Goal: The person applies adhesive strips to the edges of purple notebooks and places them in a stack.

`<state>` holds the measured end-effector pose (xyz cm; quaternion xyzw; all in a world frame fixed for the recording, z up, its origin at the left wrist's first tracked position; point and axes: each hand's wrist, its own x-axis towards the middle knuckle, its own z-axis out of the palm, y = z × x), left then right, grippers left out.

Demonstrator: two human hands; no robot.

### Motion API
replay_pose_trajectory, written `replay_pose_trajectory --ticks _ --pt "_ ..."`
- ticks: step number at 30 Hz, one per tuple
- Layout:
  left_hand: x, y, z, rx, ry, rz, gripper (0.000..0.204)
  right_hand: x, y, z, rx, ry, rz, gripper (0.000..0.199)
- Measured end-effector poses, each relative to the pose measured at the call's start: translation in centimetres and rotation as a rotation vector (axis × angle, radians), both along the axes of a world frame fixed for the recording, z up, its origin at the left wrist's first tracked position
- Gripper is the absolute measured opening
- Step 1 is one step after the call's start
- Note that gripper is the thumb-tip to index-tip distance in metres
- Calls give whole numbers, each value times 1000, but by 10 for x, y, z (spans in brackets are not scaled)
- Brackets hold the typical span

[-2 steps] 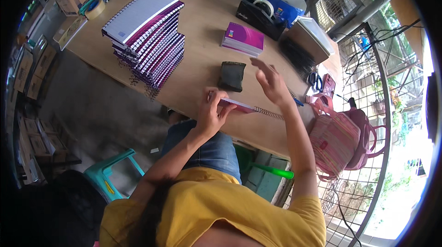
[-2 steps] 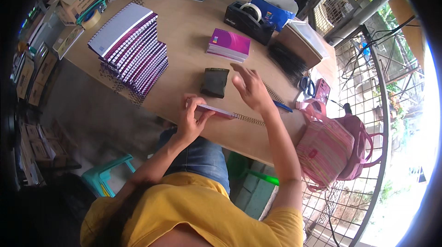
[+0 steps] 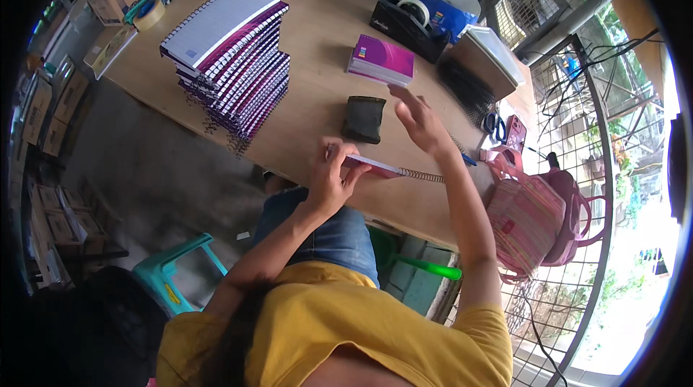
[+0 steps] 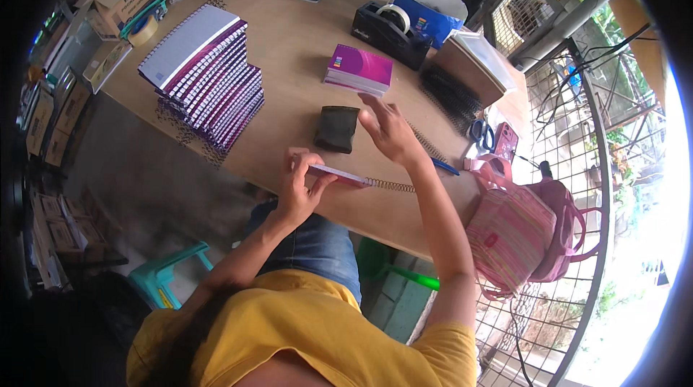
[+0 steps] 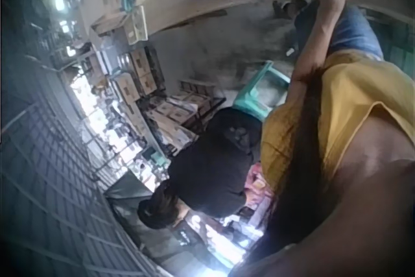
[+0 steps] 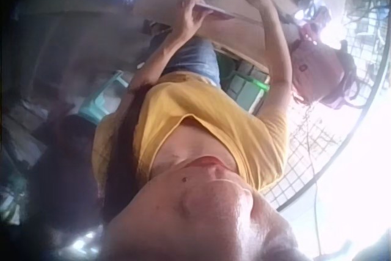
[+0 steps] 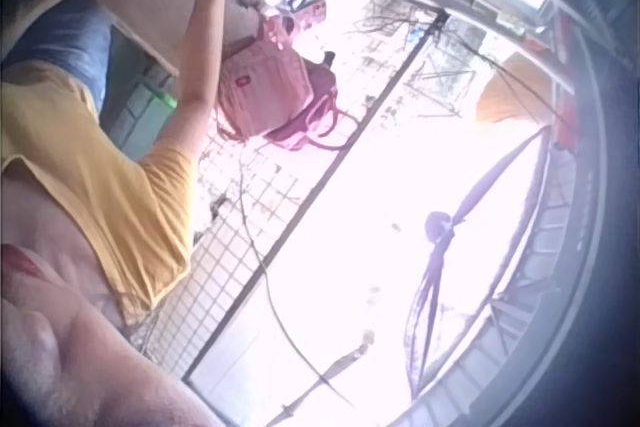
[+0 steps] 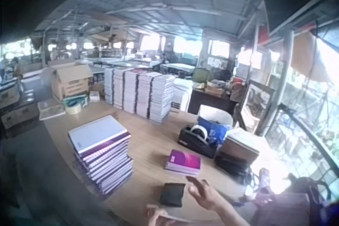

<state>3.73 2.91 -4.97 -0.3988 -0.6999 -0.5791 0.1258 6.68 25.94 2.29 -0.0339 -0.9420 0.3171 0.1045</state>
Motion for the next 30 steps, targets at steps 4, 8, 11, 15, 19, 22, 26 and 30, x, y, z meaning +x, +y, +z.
replay_pose_trajectory --ticks 4,8,11,15,19,22,26,30 --pt "0 -10 8 -29 5 17 35 -23 13 -19 118 -251 -102 74" --pt "-6 -27 5 -49 9 37 35 -10 -7 29 135 -426 13 77" --pt "-8 -32 4 -41 2 -3 34 -5 -11 30 477 -193 413 98" --pt "-10 -33 5 -20 39 -21 34 -18 -29 26 638 -196 634 95" --pt "-22 -29 11 -35 35 -5 34 -20 -6 13 272 -225 526 55" --pt "-39 -25 4 -45 66 5 35 8 25 22 -478 -229 503 38" --pt "-44 -19 -1 -46 26 -71 36 41 3 27 -320 -321 381 62" --pt "-41 -10 -4 -46 -1 -143 37 63 9 15 -1154 -172 425 60"
